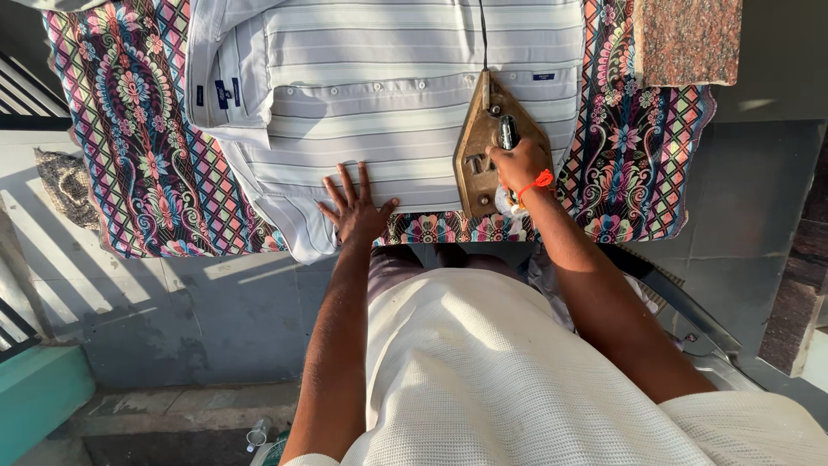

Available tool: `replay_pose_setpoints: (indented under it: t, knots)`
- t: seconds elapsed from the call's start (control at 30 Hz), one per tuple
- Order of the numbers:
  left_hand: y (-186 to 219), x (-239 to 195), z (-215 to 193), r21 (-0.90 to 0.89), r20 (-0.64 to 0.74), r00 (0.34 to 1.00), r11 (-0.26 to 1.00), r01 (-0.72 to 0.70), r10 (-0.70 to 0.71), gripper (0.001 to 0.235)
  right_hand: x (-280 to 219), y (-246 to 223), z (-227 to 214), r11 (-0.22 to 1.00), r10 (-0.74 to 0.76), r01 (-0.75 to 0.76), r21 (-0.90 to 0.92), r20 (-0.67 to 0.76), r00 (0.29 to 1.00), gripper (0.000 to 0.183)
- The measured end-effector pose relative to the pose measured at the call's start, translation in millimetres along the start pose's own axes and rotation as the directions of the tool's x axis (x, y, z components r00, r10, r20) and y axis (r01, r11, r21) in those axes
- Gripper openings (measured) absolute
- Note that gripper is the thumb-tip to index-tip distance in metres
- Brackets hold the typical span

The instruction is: The person irons a striped shirt on a patterned surface using an iron, smoothing the fabric by hand and repositioning the shirt to reach different sections.

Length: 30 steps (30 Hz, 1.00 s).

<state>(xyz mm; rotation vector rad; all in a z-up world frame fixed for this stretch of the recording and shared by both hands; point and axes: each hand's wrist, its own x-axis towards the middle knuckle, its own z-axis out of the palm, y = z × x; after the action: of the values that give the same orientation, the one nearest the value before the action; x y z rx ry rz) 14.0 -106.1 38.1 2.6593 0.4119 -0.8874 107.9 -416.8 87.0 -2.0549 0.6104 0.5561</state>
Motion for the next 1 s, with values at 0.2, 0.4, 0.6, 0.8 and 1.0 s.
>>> replay_pose_setpoints:
  t: [0.2,0.4,0.6,0.8,1.0]
  knots:
    - [2,-2,-2,-0.008,0.018,1.000,1.000,0.008,-0.008,0.111,-28,6,-8,0.996,0.030,-0.039,-0.085,-0.100,0.995,0.038]
    - [3,4,-1,-0.013,0.062,0.998,1.000,0.027,-0.026,0.113,-15,-5,-19,0.977,-0.022,-0.007,-0.215,-0.132,0.991,0.037]
    - [2,8,1,-0.017,0.059,0.998,1.000,0.024,-0.023,0.114,18,-8,-40,0.886,0.009,-0.013,-0.463,-0.010,1.000,0.049]
    - [-17,4,17,0.001,-0.040,0.998,0.999,-0.044,0.044,0.104,54,9,-57,0.779,-0.110,0.250,-0.575,0.267,0.957,0.034]
    - [-80,-4,21,-0.061,-0.191,0.981,0.997,-0.041,0.029,0.091,58,13,-41,0.521,-0.255,0.475,-0.710,0.401,0.880,0.041]
